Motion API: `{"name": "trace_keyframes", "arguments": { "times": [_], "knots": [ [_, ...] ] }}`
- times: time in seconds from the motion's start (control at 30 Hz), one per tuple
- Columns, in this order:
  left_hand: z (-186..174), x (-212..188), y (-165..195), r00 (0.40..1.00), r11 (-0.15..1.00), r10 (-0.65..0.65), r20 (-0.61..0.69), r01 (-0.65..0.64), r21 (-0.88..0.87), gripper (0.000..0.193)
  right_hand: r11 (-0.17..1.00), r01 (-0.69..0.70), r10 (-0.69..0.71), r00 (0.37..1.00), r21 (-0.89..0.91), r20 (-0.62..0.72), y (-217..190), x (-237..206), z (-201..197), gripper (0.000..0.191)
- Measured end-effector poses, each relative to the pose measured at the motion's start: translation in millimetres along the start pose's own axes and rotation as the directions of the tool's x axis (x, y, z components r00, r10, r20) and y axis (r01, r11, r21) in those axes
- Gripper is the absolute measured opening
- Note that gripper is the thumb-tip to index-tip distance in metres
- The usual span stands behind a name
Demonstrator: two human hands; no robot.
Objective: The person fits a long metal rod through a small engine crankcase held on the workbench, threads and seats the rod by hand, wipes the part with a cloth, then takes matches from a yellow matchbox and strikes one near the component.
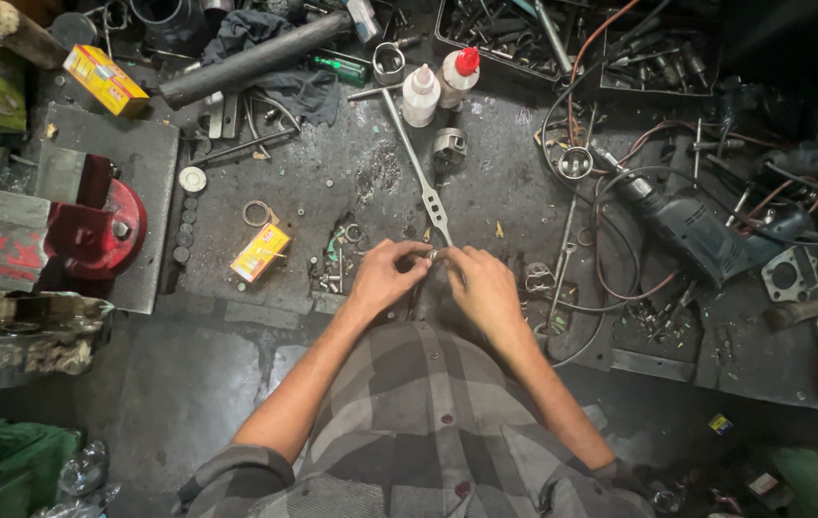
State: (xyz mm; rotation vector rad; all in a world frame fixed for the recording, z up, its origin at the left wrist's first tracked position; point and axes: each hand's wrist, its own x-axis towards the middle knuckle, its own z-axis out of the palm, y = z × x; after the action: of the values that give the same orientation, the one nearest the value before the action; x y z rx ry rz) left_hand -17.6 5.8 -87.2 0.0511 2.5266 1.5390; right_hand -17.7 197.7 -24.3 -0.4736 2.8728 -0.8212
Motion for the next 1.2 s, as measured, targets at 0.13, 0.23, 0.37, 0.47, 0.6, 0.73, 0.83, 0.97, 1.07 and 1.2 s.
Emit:
{"name": "trace_keyframes", "arguments": {
  "times": [0.13,0.23,0.37,0.47,0.6,0.73,0.83,0.97,1.07,1.2],
  "knots": [
    [1,1,-2,0.999,0.999,0.044,-0.013,-0.044,-0.016,0.031,1.000,0.016,-0.016,1.000,-0.006,0.002,-1,0,1,0.018],
    [3,1,-4,1.000,1.000,0.011,-0.009,-0.011,-0.004,0.032,0.999,0.023,-0.024,1.000,-0.049,-0.017,-4,0,2,0.018],
    [3,1,-7,1.000,0.999,0.027,-0.014,-0.027,-0.043,0.031,0.991,0.050,-0.053,0.998,-0.126,-0.024,-7,1,3,0.018],
    [3,1,-9,0.999,0.999,0.046,-0.018,-0.046,-0.010,0.031,0.981,0.062,-0.063,0.998,-0.182,-0.003,-8,1,2,0.018],
    [5,1,-10,0.999,0.999,0.031,-0.026,-0.032,-0.033,0.032,0.978,0.061,-0.059,0.998,-0.201,0.018,-10,2,1,0.020],
    [6,2,-13,1.000,0.998,-0.024,-0.015,0.023,-0.059,0.032,0.980,0.056,-0.051,0.998,-0.189,0.030,-13,2,2,0.021],
    [7,3,-15,0.999,0.997,-0.050,-0.009,0.050,-0.053,0.032,0.987,0.036,-0.032,0.999,-0.154,0.024,-14,3,2,0.022],
    [8,6,-18,0.998,0.995,-0.066,0.016,0.067,-0.069,0.031,0.996,0.030,-0.029,1.000,-0.081,0.013,-15,5,2,0.020],
    [8,7,-18,0.993,0.983,-0.101,0.066,0.110,-0.144,0.035,0.999,0.004,-0.003,1.000,-0.040,0.024,-14,5,3,0.018],
    [6,5,-18,0.987,0.982,-0.117,0.106,0.131,-0.133,0.038,0.976,-0.140,0.144,0.989,0.169,-0.015,0,1,5,0.023]
  ]
}}
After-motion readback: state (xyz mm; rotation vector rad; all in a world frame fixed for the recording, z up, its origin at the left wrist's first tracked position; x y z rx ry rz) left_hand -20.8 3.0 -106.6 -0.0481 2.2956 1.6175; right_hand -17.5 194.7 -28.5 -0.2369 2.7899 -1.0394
